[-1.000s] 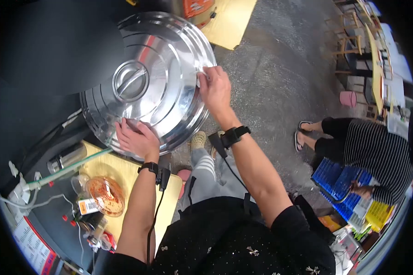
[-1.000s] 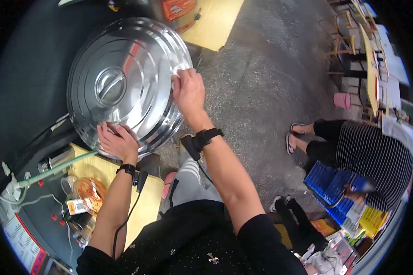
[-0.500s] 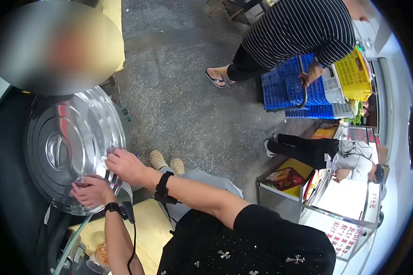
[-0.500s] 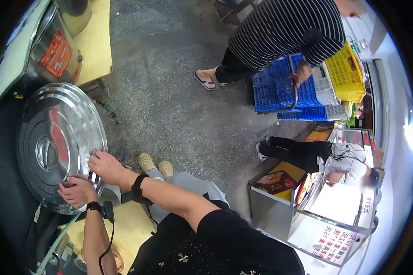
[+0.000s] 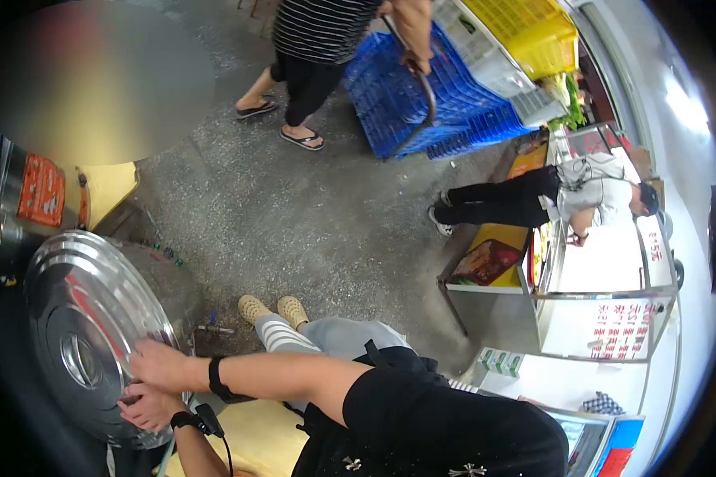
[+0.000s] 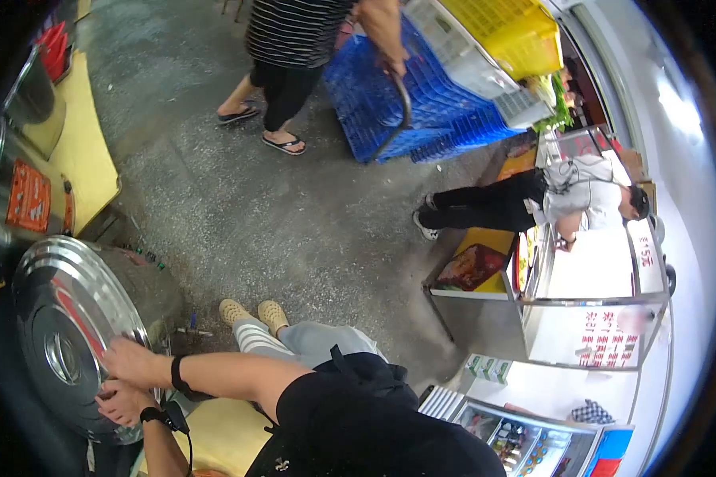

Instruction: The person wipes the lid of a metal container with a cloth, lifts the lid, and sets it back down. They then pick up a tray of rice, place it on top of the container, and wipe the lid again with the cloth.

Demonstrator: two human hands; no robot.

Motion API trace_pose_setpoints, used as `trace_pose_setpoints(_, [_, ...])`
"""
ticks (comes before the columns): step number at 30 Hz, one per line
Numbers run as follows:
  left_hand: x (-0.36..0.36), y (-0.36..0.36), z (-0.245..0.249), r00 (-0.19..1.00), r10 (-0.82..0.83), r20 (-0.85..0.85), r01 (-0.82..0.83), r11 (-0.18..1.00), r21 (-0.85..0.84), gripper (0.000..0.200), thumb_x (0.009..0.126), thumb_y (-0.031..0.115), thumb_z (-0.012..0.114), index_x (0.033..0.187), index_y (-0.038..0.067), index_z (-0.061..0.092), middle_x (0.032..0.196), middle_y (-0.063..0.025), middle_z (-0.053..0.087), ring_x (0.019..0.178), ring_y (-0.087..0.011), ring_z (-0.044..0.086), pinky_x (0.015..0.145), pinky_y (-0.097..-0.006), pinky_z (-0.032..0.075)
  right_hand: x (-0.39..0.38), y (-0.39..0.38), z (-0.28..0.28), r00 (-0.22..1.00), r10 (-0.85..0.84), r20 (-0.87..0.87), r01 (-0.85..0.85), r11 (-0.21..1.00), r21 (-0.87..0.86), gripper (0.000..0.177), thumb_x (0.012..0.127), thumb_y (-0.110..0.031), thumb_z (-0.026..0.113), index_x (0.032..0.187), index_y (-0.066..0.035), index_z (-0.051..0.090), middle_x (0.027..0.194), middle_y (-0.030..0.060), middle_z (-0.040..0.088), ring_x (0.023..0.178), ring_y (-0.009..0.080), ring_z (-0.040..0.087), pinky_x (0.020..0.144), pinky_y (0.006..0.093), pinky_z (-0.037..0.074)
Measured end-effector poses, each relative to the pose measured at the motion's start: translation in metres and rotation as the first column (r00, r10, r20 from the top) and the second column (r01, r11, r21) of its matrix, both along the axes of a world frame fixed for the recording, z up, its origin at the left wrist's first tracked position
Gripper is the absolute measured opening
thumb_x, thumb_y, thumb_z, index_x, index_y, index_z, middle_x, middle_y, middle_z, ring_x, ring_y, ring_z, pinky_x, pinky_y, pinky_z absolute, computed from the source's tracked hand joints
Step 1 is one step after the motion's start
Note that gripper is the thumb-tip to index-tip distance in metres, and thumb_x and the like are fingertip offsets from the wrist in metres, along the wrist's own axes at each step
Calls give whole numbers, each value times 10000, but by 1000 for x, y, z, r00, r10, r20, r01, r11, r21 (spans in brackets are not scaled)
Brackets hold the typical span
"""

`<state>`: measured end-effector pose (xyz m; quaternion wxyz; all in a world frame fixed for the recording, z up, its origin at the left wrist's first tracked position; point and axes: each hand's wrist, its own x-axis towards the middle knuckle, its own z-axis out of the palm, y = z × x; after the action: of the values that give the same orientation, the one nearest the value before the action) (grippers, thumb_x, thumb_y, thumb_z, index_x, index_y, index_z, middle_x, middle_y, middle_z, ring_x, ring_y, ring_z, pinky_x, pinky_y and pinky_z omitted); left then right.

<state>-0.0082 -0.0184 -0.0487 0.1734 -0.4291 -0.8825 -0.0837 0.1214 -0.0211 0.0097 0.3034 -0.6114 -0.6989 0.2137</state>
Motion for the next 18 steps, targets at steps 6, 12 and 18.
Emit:
trace_pose_setpoints(6, [23, 7, -4, 998, -14, 63, 13, 1000, 15, 545, 1026, 582, 492, 1397, 227, 674, 1529, -79, 605, 1399, -362, 550, 1120, -594, 390, 15, -2, 1, 995, 97, -14, -96, 993, 67, 190, 828, -198, 696, 964, -76, 748, 1038, 87, 674, 1038, 292, 629, 941, 419, 500])
trace_pose_setpoints(12, [-3, 0, 0, 998, 23, 62, -24, 1000, 19, 596, 1006, 596, 486, 1433, 214, 649, 1544, -89, 591, 1443, -364, 511, 1147, -614, 351, 51, 74, -15, 994, -112, -2, 112, 992, -62, 177, 840, -139, 694, 991, -64, 747, 1082, 113, 671, 1143, 330, 620, 995, 467, 510])
trace_pose_setpoints(18, [3, -16, 28, 999, 54, 8, -54, 998, 16, 531, 1001, 553, 513, 1368, 206, 676, 1424, -97, 650, 1331, -360, 586, 1067, -593, 422, 61, 77, 10, 990, -131, 51, 134, 988, -72, 149, 843, -112, 678, 972, -74, 743, 1078, 105, 668, 1124, 323, 605, 978, 441, 496])
